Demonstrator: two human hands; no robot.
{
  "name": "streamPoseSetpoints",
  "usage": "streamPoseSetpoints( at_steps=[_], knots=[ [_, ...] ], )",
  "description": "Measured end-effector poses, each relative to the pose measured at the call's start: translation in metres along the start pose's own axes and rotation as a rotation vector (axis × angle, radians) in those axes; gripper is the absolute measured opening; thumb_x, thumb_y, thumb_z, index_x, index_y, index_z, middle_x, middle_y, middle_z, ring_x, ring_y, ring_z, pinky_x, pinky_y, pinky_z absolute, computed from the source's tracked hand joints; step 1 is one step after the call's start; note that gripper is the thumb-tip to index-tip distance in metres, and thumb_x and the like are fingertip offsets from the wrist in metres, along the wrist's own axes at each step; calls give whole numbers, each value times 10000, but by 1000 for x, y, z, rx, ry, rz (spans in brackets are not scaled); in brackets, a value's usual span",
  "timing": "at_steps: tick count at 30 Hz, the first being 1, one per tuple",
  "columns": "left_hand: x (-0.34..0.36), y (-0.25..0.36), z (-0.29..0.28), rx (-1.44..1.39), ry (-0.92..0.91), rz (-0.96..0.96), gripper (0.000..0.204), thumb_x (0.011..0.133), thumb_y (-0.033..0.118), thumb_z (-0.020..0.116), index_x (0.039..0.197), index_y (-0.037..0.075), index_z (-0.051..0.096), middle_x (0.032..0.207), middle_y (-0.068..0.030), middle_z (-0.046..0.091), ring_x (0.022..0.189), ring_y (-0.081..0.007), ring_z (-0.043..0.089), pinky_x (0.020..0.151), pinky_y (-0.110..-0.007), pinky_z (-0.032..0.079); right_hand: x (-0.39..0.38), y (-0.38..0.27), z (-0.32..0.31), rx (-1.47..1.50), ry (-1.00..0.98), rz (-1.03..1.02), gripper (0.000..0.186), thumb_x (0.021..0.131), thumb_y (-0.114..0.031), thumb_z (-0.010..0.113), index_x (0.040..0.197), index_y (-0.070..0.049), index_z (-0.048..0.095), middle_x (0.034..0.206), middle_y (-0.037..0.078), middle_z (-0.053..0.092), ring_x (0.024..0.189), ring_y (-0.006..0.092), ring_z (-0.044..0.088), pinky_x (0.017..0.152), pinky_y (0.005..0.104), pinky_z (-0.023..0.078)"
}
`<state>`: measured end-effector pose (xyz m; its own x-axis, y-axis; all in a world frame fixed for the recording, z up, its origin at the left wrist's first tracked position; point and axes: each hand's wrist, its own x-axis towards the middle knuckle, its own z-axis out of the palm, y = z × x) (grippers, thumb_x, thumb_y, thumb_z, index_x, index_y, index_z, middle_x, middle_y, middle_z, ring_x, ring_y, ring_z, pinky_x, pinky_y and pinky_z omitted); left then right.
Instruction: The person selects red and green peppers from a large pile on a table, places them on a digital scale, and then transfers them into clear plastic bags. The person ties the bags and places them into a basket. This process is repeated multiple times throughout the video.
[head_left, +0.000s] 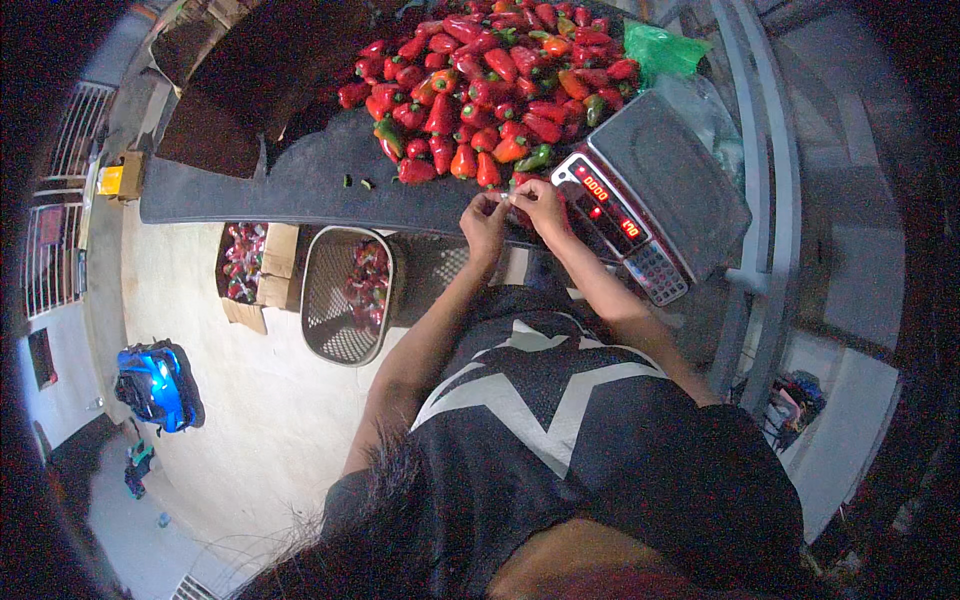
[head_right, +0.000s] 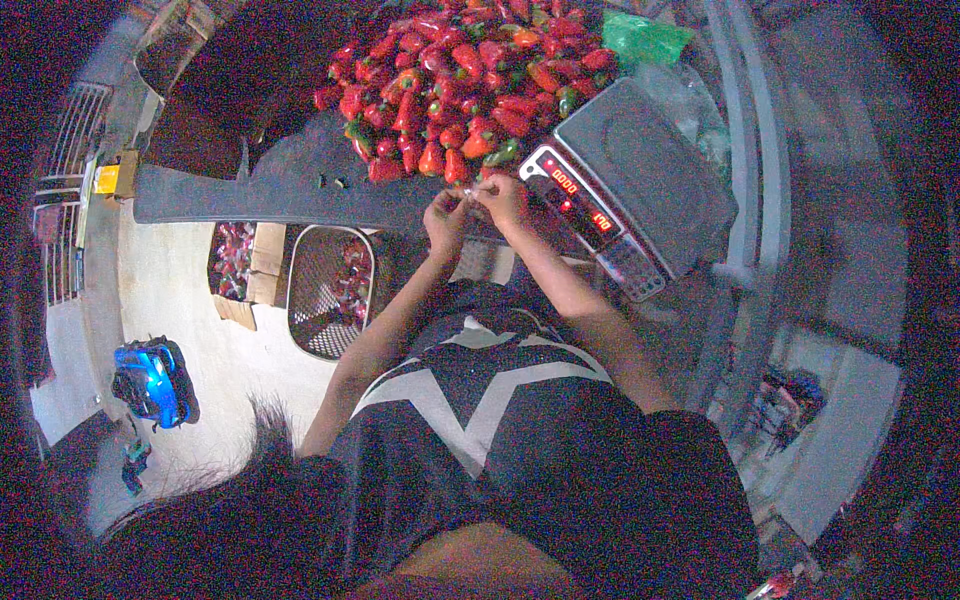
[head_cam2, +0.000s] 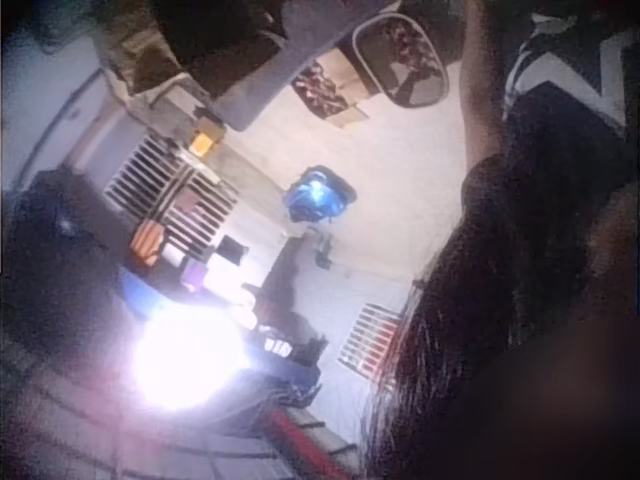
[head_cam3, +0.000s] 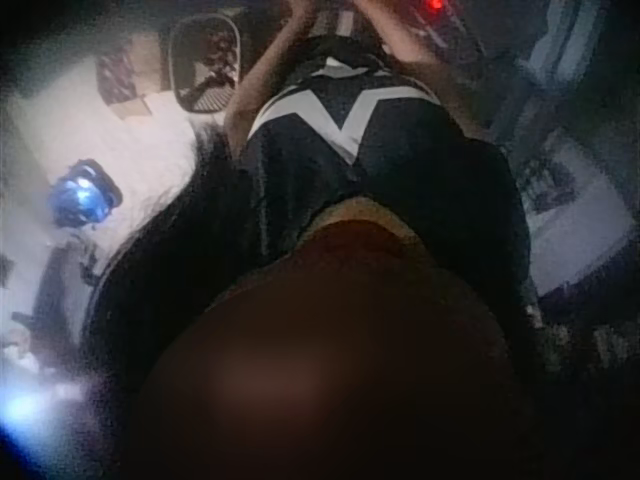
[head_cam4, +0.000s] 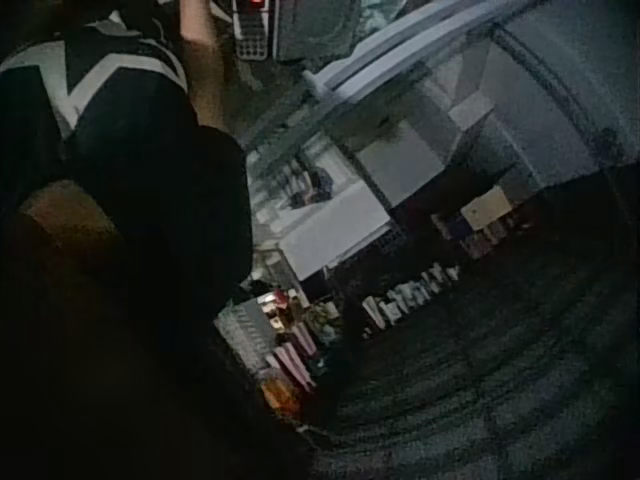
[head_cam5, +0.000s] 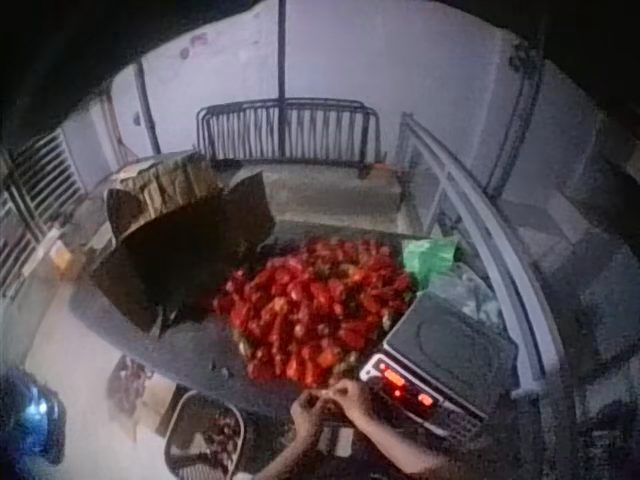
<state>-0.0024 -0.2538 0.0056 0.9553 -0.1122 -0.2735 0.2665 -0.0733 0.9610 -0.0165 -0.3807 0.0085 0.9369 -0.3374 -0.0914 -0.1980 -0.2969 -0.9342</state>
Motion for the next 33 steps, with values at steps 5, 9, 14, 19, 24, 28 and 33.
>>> streamPoseSetpoints(
  at_steps=[5,9,14,19,24,28,33],
  knots=[
    [-5,-3,-1,-165,-53,38,126,819,58,631,938,16,632,864,-25,644,783,-105,581,734,-245,459,-4,5,3,141,39,52,70,747,-18,649,807,1,618,786,67,645,742,149,611,716,290,477],
    [-15,0,-2,-234,-122,58,225,845,53,592,1064,14,624,976,-42,635,939,-141,576,861,-271,431,-1,5,13,41,239,-64,70,728,7,638,786,3,599,765,78,636,744,179,619,724,300,481],
    [-28,9,-4,-181,-233,221,337,842,35,564,1178,27,572,1208,-83,533,1133,-196,491,980,-305,365,-6,-6,11,-17,214,1,119,727,-3,629,844,15,613,812,108,656,780,196,637,737,315,492],
    [-33,18,-4,8,-150,357,340,796,-2,541,1129,23,607,1137,-132,547,1082,-229,516,925,-314,405,-20,-22,7,-30,189,-78,154,731,-23,631,881,11,627,841,120,665,784,205,644,732,319,499],
    [-26,23,-12,115,-108,425,325,772,-1,572,1091,33,626,987,-133,593,959,-231,579,839,-317,457,-19,-22,13,-109,206,-107,133,711,-43,654,833,0,624,796,116,658,747,213,641,693,323,494],
    [-8,19,-13,239,-27,316,196,825,78,617,1008,8,615,936,-80,628,855,-175,609,769,-296,477,-13,-15,19,-126,228,-128,110,705,-52,653,796,-4,615,751,107,651,710,222,637,670,322,486],
    [9,13,-10,188,-119,273,160,814,106,650,938,9,621,883,-73,643,803,-145,609,716,-285,486,-7,-12,14,-142,223,-205,99,710,-67,655,768,-9,599,719,93,643,681,197,629,637,321,480]
  ],
)
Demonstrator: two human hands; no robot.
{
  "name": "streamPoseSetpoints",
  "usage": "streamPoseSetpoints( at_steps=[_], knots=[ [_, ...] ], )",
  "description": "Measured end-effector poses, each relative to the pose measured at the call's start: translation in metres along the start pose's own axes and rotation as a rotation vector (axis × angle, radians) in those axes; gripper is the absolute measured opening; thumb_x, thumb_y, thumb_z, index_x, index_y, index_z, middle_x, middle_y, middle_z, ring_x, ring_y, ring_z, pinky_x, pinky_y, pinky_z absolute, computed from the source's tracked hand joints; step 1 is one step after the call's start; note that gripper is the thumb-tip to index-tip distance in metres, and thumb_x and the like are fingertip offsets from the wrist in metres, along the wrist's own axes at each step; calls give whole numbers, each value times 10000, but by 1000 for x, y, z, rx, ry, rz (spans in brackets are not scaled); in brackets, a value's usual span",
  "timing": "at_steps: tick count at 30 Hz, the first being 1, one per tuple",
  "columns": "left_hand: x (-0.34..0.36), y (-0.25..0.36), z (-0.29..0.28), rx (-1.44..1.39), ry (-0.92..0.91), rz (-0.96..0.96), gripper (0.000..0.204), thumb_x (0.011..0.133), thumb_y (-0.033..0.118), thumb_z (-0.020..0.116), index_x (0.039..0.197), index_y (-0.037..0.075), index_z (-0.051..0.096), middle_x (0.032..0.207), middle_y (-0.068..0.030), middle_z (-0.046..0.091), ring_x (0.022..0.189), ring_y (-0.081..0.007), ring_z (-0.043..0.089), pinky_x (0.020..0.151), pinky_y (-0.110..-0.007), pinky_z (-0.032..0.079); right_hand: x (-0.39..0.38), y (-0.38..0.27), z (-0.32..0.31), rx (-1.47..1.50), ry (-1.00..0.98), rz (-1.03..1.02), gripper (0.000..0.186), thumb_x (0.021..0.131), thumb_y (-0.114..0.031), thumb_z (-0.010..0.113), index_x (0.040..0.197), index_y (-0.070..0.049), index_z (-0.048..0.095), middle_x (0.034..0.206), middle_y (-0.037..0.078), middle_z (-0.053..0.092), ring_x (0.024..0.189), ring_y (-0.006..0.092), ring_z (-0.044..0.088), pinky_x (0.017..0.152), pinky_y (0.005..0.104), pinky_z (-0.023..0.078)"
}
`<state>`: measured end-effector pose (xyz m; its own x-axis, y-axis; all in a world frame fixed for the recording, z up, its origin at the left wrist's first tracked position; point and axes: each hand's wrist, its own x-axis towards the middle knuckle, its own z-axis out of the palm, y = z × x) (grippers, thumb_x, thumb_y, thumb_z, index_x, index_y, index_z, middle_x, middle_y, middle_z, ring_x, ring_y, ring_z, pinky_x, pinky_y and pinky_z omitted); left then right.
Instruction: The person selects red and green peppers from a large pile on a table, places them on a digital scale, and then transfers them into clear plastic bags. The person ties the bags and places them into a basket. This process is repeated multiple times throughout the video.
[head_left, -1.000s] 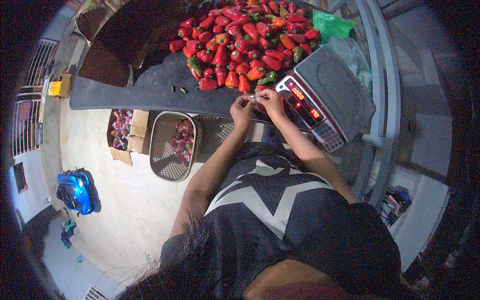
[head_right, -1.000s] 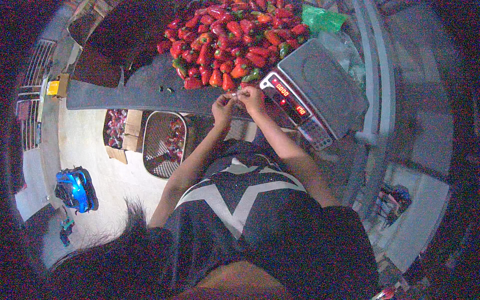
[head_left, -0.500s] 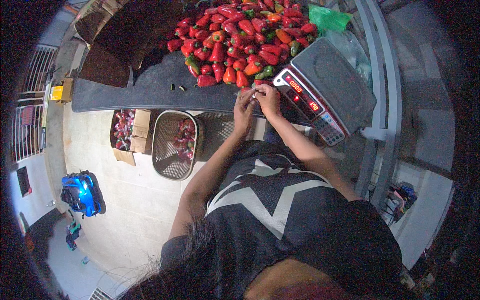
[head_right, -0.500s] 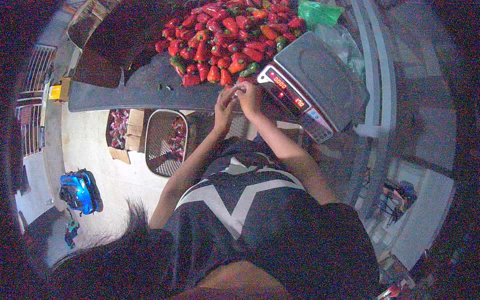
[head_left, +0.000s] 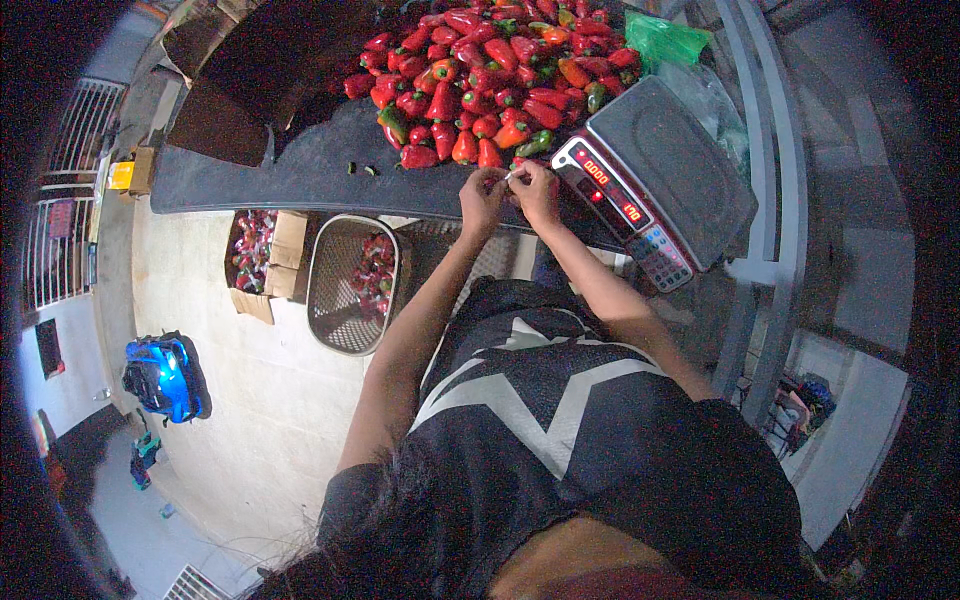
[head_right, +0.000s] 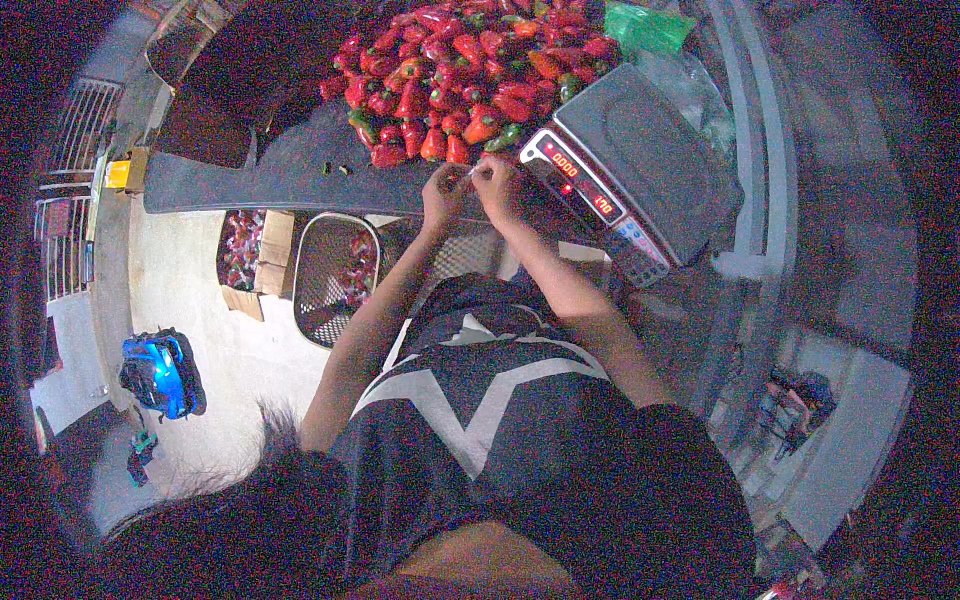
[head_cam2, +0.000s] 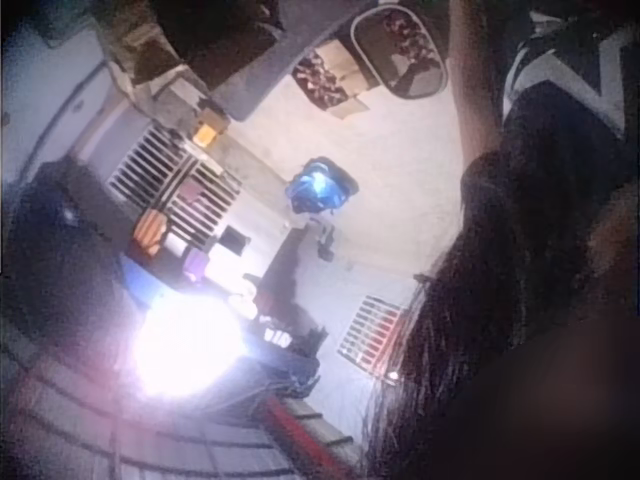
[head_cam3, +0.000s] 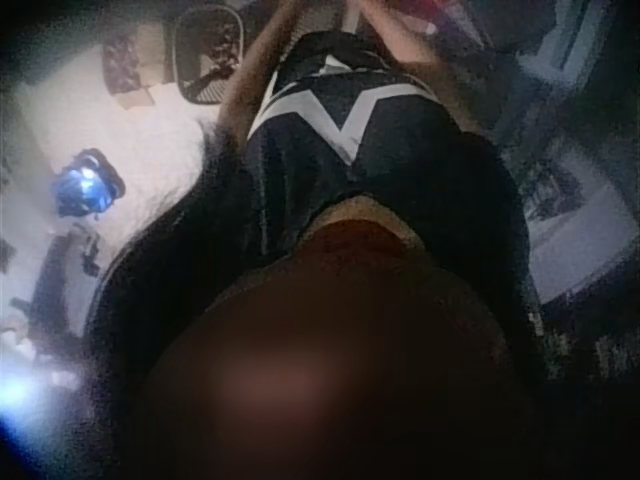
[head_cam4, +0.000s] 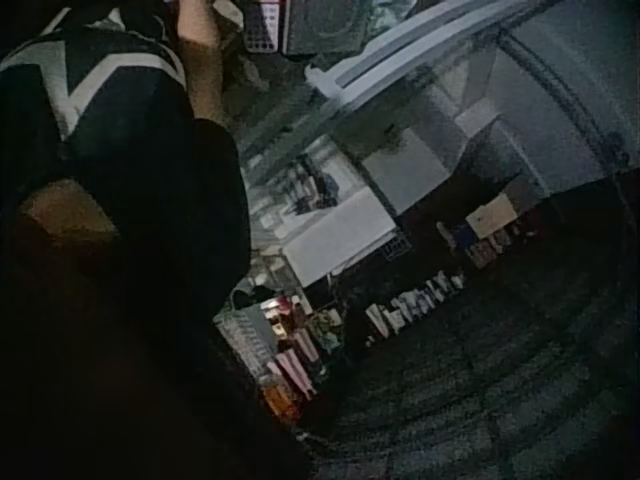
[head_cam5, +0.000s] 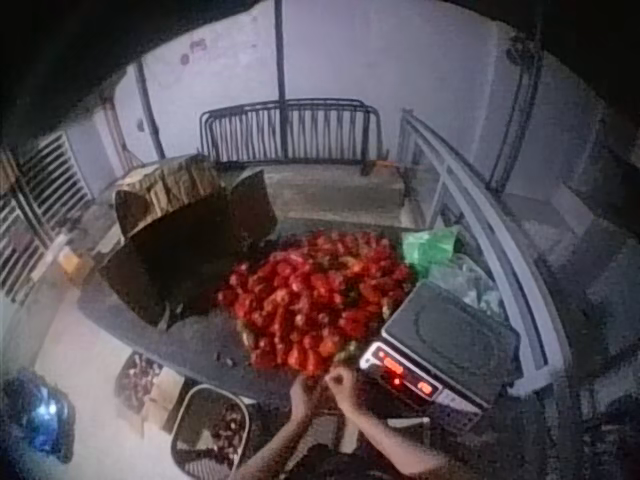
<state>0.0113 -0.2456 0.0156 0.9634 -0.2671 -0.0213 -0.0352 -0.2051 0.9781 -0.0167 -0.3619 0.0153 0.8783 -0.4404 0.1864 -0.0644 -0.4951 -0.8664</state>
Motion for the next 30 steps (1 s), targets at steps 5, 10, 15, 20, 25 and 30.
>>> streamPoseSetpoints(
  at_steps=[5,10,15,20,25,30],
  knots=[
    [8,10,-3,98,-54,7,158,768,103,655,867,-13,617,815,-139,641,747,-209,631,673,-328,489,4,1,-5,85,-20,9,157,697,-6,633,839,-18,567,740,76,618,687,175,614,627,306,466],
    [7,25,4,301,21,-12,169,730,112,645,824,-22,602,805,-184,625,754,-288,628,684,-367,484,6,3,-1,138,-29,39,215,654,48,622,828,-40,531,743,72,580,702,199,592,648,325,464],
    [12,19,2,254,-17,35,153,719,82,617,837,-12,596,837,-189,604,791,-334,604,708,-391,475,11,9,-5,188,-94,7,216,676,61,604,844,-46,519,744,64,569,709,196,591,663,327,467],
    [17,3,-8,252,-125,173,160,741,85,598,868,-12,586,888,-208,577,830,-358,581,735,-410,462,14,13,-11,201,-184,64,217,687,60,594,856,-45,509,754,69,569,724,199,599,678,329,472],
    [21,5,1,445,-115,133,191,756,125,597,883,-10,554,915,-217,560,865,-393,556,749,-449,448,17,8,-5,45,-138,35,217,678,61,608,826,-44,489,729,82,561,728,215,597,662,343,463],
    [14,19,5,439,-41,24,222,752,146,605,883,-19,534,920,-223,545,894,-411,538,748,-467,441,17,6,-5,51,-149,27,235,674,60,616,831,-41,472,741,93,549,726,236,582,654,355,450]
  ],
)
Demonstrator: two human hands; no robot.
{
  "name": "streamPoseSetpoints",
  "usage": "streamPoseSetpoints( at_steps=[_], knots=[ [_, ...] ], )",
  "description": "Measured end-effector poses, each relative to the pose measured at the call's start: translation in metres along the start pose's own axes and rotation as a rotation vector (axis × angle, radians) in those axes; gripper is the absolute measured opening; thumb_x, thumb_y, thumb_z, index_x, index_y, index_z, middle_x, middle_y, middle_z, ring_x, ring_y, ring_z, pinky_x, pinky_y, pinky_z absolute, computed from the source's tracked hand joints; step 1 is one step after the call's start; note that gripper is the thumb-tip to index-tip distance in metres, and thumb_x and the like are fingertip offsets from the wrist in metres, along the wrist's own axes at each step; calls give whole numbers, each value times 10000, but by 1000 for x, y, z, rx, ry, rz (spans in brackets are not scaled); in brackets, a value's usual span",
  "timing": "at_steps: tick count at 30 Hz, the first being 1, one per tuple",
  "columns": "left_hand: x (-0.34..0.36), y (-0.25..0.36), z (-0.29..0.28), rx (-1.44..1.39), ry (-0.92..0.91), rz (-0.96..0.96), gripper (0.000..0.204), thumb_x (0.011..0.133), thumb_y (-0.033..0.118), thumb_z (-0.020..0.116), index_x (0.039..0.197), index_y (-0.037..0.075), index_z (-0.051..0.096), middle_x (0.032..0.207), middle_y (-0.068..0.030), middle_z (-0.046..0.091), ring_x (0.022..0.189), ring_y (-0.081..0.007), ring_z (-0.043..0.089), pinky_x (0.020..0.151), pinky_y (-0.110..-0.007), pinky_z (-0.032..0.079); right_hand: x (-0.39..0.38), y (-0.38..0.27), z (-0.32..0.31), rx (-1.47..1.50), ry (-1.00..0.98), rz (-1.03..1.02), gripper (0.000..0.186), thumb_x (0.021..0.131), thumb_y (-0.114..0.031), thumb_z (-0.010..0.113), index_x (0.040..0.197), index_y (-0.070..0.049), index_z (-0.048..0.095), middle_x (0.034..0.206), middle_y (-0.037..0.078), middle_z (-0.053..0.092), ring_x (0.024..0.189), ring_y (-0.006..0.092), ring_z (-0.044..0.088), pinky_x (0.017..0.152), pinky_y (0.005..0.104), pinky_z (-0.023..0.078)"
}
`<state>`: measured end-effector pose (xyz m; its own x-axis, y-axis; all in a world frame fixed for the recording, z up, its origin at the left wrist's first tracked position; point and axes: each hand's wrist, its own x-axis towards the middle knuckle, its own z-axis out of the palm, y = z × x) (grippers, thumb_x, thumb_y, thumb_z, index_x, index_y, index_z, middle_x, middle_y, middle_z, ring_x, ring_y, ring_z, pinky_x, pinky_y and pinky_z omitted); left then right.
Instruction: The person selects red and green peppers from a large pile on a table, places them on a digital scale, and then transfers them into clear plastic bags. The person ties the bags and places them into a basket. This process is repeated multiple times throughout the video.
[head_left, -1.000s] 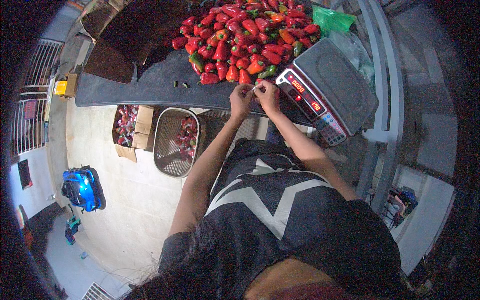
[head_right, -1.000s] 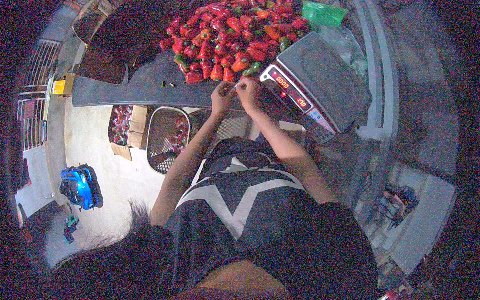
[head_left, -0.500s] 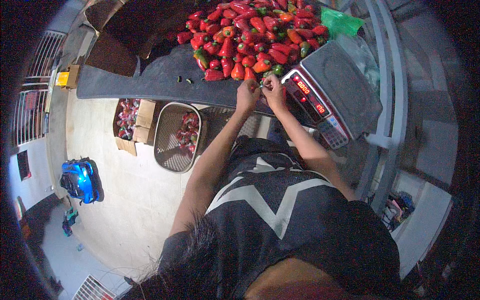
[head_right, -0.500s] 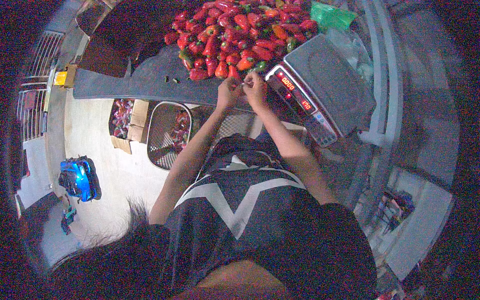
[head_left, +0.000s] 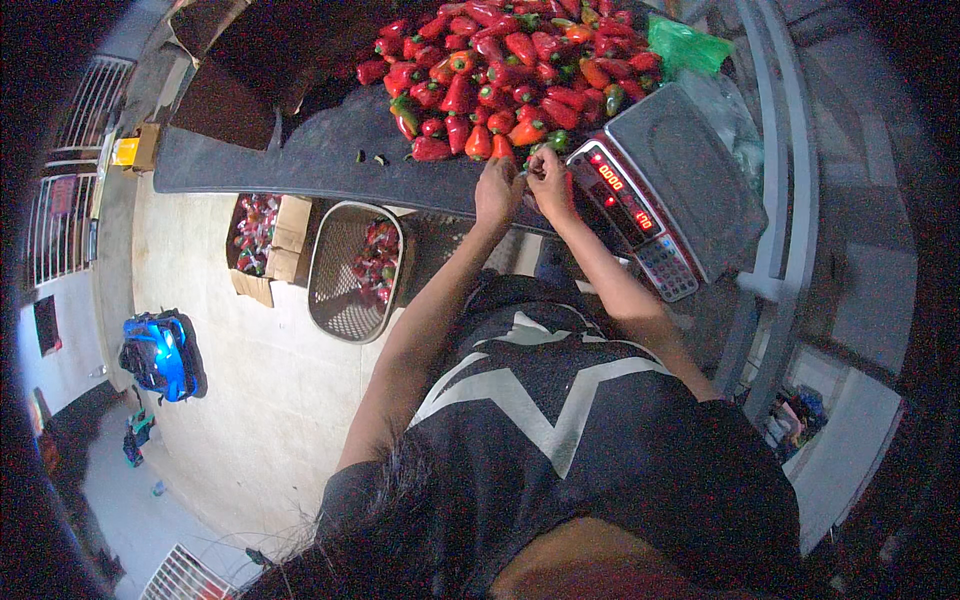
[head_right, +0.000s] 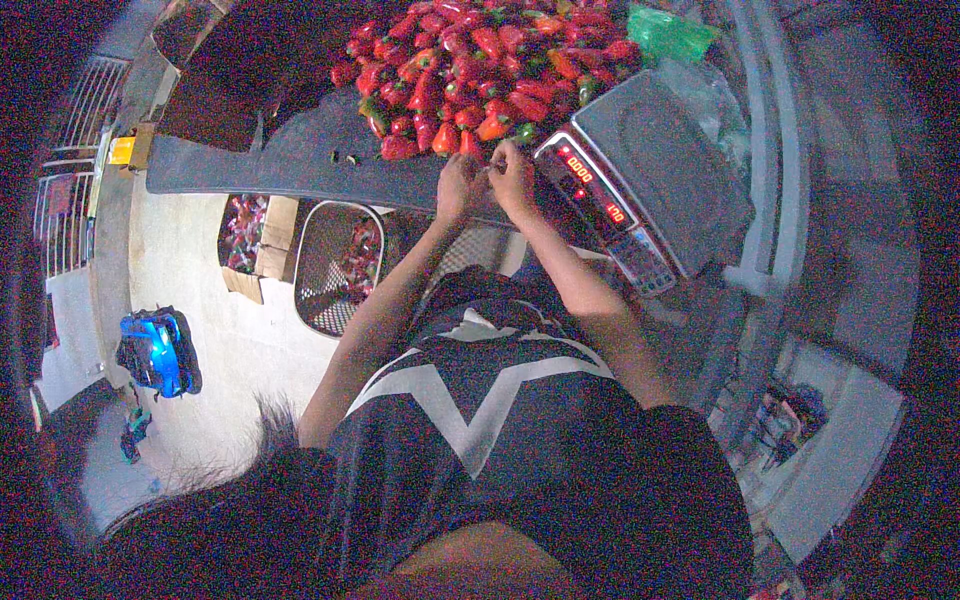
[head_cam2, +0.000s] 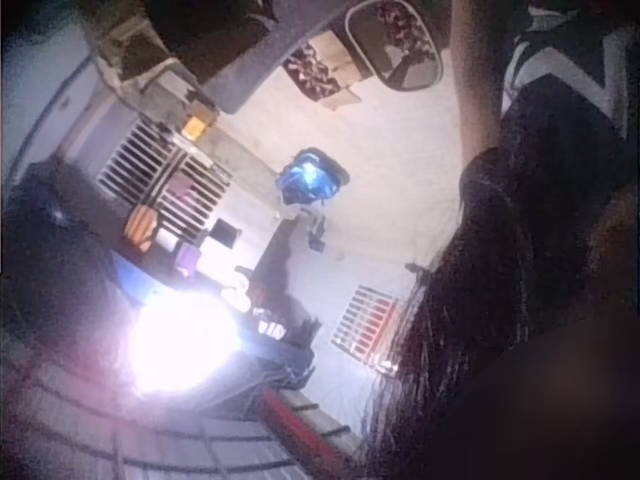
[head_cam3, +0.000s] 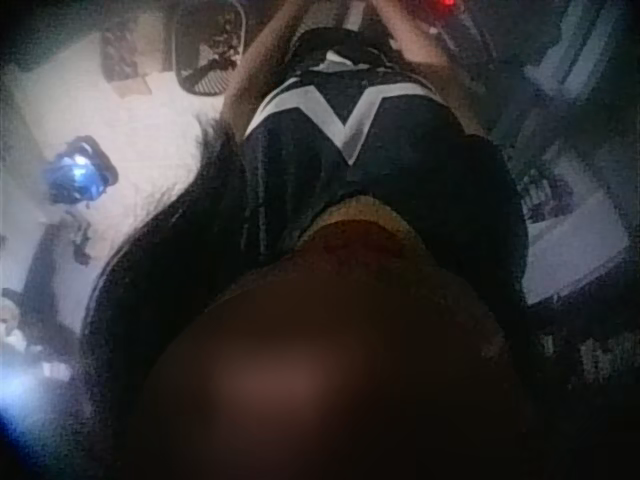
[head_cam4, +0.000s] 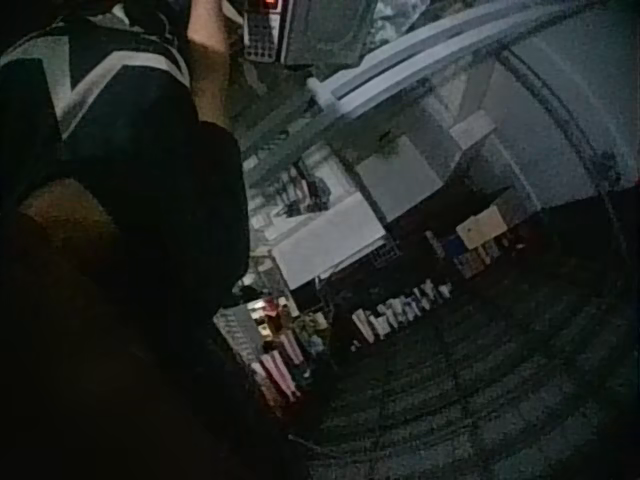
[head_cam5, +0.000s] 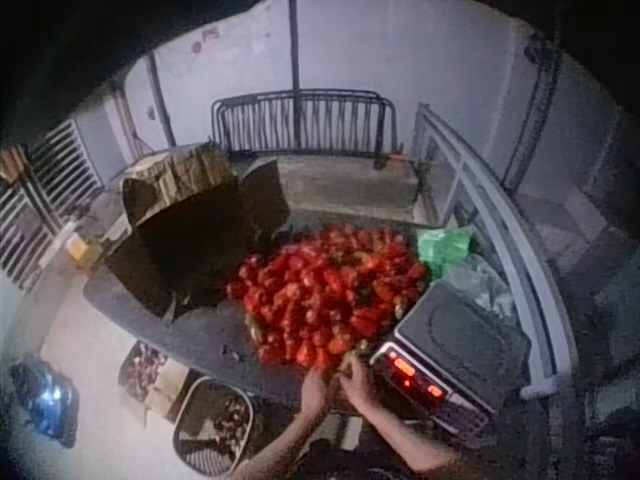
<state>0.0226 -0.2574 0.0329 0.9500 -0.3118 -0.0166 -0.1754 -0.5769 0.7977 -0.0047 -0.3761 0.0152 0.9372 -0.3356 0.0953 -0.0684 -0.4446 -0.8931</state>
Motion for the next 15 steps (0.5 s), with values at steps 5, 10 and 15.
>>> streamPoseSetpoints(
  at_steps=[5,10,15],
  knots=[
    [-4,7,-4,-18,55,47,216,750,114,591,900,-24,520,950,-218,529,888,-417,536,734,-469,444,9,10,-4,19,-160,-75,254,681,52,626,859,-37,470,779,61,532,739,177,555,676,330,440],
    [-3,5,-3,-76,67,55,207,743,78,587,911,-21,515,945,-215,526,883,-420,533,730,-463,435,5,18,-4,556,-142,336,262,692,26,639,905,-64,515,812,33,550,775,171,558,739,309,440],
    [-5,-1,-2,-95,56,98,182,730,25,583,896,-18,522,897,-211,532,858,-419,533,716,-447,435,-5,20,-5,950,-133,501,281,692,7,647,930,-98,541,818,27,565,780,180,563,753,294,440]
  ],
)
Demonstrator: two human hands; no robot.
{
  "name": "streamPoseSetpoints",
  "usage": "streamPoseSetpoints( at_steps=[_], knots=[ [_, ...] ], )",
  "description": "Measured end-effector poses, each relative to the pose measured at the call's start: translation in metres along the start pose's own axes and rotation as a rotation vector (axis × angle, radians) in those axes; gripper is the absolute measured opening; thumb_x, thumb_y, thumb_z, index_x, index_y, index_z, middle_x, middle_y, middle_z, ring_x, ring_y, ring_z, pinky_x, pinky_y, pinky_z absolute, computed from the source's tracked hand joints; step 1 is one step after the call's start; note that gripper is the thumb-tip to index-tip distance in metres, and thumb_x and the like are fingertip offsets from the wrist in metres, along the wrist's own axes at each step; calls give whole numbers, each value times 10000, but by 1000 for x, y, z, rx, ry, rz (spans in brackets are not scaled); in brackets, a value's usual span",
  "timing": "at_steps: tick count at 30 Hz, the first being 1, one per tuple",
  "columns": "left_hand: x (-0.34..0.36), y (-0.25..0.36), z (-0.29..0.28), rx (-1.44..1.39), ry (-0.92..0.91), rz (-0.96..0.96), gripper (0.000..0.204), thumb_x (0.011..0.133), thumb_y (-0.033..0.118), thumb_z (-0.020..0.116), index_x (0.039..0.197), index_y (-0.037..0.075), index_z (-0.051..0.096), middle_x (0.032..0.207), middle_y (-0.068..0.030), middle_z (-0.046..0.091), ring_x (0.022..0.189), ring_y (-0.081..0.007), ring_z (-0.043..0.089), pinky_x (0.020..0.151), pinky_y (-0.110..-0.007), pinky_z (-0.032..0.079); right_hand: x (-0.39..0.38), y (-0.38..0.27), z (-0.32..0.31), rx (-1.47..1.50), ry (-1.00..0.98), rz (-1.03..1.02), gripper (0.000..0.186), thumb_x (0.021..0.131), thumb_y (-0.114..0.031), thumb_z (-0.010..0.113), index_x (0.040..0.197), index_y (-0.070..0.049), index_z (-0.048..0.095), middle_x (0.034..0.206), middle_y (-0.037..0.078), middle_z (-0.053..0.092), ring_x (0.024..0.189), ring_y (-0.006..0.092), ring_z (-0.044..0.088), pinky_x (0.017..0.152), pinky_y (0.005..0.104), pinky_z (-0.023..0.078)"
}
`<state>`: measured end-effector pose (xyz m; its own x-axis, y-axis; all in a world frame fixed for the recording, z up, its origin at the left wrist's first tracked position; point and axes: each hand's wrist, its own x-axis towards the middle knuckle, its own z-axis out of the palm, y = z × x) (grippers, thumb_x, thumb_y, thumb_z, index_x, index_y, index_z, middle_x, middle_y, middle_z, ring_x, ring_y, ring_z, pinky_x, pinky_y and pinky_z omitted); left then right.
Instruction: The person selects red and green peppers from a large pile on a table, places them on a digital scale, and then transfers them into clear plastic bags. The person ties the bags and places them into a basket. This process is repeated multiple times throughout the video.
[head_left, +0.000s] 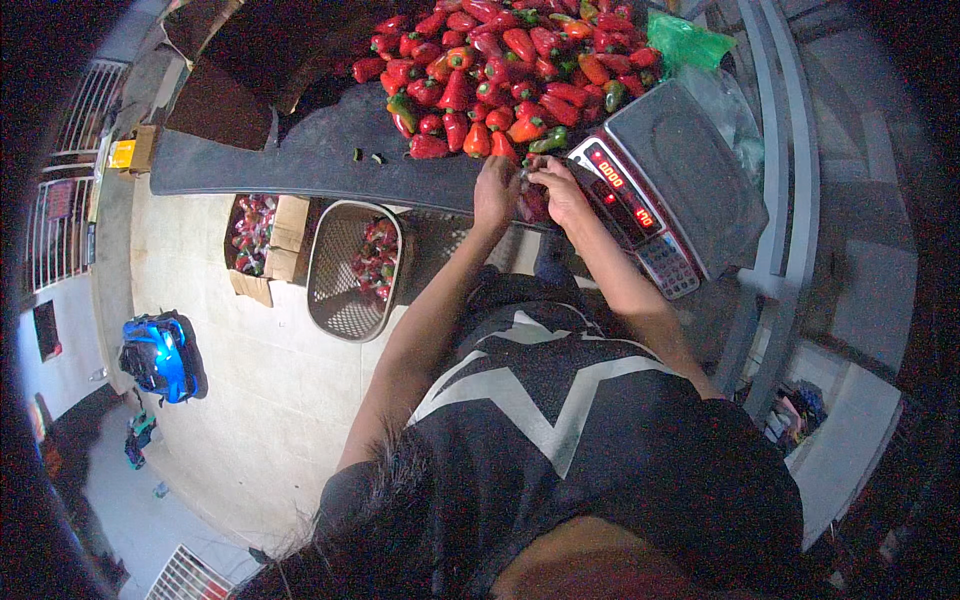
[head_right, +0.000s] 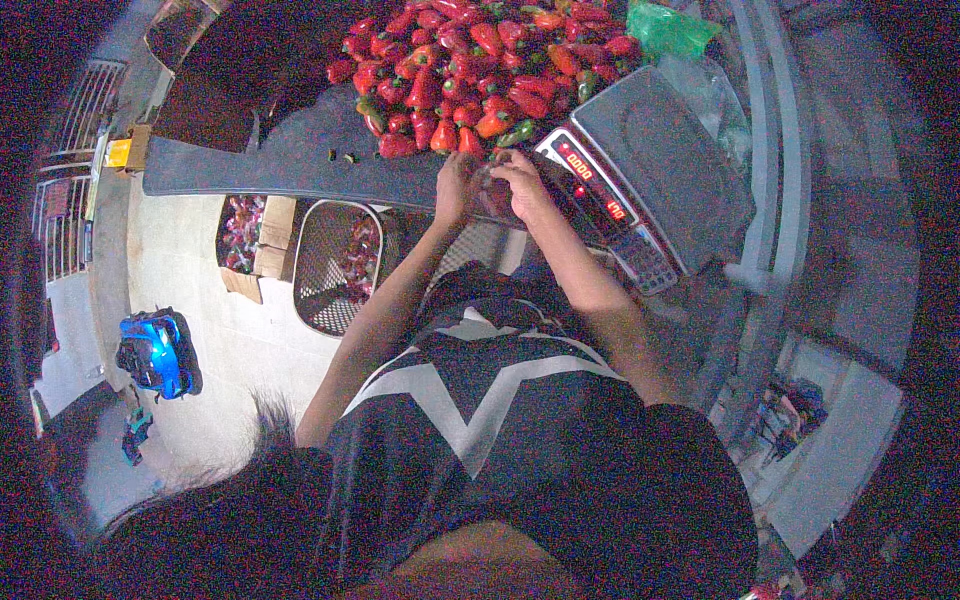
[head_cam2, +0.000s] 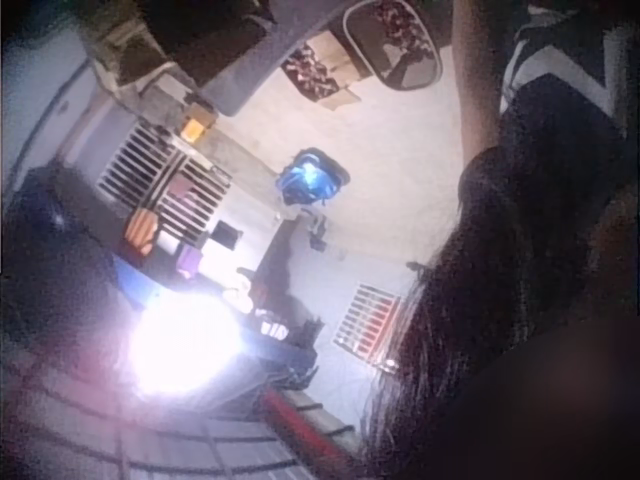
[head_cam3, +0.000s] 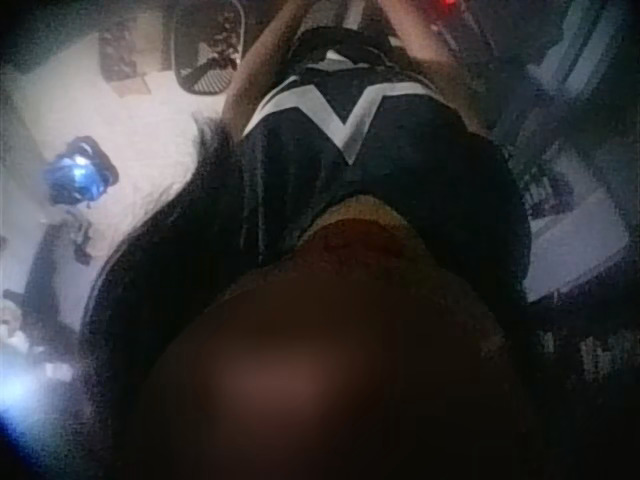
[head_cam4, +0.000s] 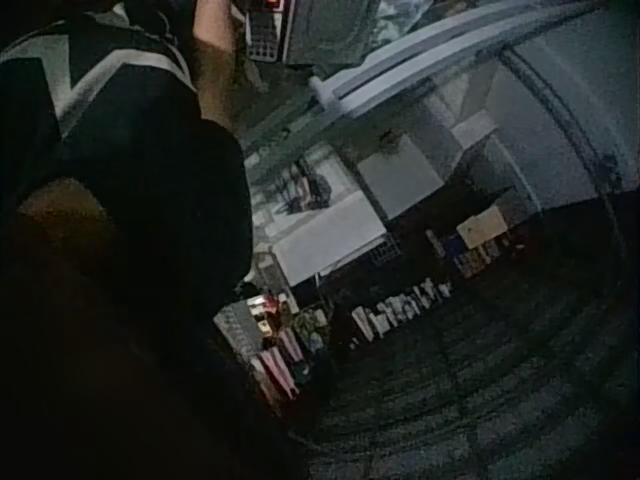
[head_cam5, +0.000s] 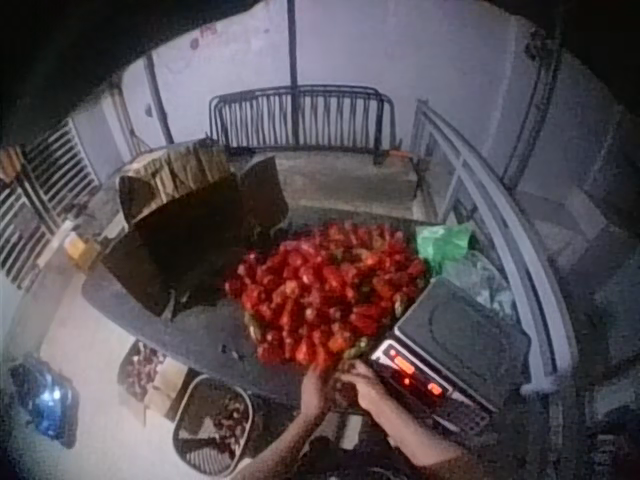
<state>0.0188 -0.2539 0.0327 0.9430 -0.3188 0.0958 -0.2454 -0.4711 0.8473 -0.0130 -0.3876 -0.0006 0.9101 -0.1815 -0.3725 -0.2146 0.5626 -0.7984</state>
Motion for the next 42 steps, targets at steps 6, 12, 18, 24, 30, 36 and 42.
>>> streamPoseSetpoints(
  at_steps=[6,12,18,24,30,36,42],
  knots=[
    [-6,-6,0,-179,28,-64,167,724,14,605,875,-8,537,842,-181,542,805,-367,559,702,-407,446,0,0,7,-91,86,22,249,700,-17,663,900,-98,539,781,33,566,725,174,566,679,292,455],
    [-6,-7,6,-121,69,43,166,731,15,611,876,-10,535,833,-176,537,782,-342,560,691,-397,445,1,-9,4,-156,56,131,257,708,-54,671,927,-91,541,791,47,569,710,173,566,663,297,458],
    [-7,-9,7,-159,123,-46,164,747,41,630,875,-17,544,830,-165,545,756,-321,569,671,-380,451,1,-7,3,-111,80,119,299,694,-59,685,959,-71,548,830,45,583,744,171,574,700,298,455],
    [-17,1,-2,-188,79,-40,195,774,107,657,928,4,598,860,-134,603,731,-255,615,661,-340,478,0,-2,4,-300,98,-59,232,721,-1,662,903,-73,538,875,14,561,841,114,543,764,260,425],
    [-14,7,-3,-35,63,-28,191,762,91,638,922,-4,595,891,-152,593,760,-298,602,665,-371,472,-1,0,8,-514,136,-181,188,774,15,607,947,-27,546,890,25,567,843,113,541,789,261,425],
    [-14,3,1,-77,50,23,182,796,93,575,955,4,570,908,-187,583,837,-365,577,714,-414,459,-7,-7,13,-757,116,-232,152,760,27,582,910,26,609,910,92,645,861,179,608,800,297,459],
    [-7,7,-6,-24,-8,32,136,813,87,557,919,4,539,906,-204,571,879,-396,558,721,-446,443,4,-6,2,-1078,69,-457,138,709,-17,622,833,35,595,809,134,639,757,238,612,709,339,467]
  ],
)
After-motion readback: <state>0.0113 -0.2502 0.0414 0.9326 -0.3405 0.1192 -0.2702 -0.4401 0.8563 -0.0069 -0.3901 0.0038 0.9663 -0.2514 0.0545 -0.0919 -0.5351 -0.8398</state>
